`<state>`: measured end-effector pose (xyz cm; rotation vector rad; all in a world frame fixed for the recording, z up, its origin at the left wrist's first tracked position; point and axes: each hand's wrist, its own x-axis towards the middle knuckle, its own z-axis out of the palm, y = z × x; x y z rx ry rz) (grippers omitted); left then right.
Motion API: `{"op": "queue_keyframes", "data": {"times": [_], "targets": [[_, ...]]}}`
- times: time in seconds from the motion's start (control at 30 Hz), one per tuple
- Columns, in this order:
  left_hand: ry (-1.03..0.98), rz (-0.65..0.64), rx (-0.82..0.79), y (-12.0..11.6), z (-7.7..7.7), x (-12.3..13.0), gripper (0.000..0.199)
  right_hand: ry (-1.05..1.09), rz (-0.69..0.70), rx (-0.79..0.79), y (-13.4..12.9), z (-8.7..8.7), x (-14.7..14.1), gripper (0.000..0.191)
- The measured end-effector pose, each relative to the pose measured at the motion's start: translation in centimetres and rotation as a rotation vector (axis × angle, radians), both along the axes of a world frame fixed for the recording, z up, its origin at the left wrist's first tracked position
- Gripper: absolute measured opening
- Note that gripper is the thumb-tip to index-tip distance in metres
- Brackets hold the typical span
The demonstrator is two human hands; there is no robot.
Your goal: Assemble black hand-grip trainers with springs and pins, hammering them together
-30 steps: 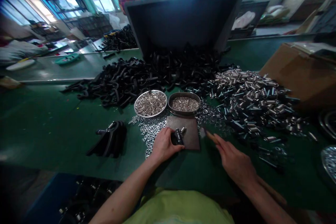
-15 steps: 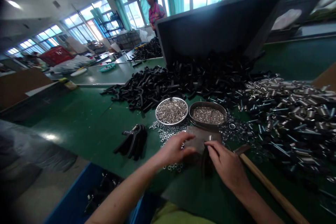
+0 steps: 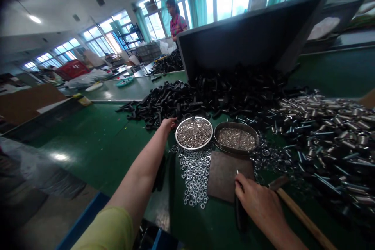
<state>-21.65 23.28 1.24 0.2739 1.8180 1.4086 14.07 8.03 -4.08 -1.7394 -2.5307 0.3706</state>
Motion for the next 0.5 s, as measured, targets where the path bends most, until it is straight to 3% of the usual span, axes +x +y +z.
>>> {"op": "queue_keyframes", "data": {"times": [0.13,0.23,0.3,0.37,0.5], "targets": [[-0.121,-0.063,0.061,-1.0,1.6,-0.9,0.036,0.193,-0.065,-0.103,0.3,0.0,0.6,0.028],[-0.156,-0.106,0.146,-3.5,2.8,0.1,0.023,0.462,-0.117,-0.175,0.4,0.5,0.9,0.026],[-0.162,-0.149,0.217,-6.2,3.1,2.5,0.016,0.659,-0.157,-0.206,0.2,1.2,0.9,0.027],[-0.174,-0.227,0.287,-9.7,2.9,5.8,0.023,0.822,-0.216,-0.256,-0.2,2.1,0.7,0.030],[-0.290,-0.607,0.478,-16.7,1.4,13.4,0.040,1.056,-0.282,-0.288,-1.4,4.1,-0.4,0.033]]}}
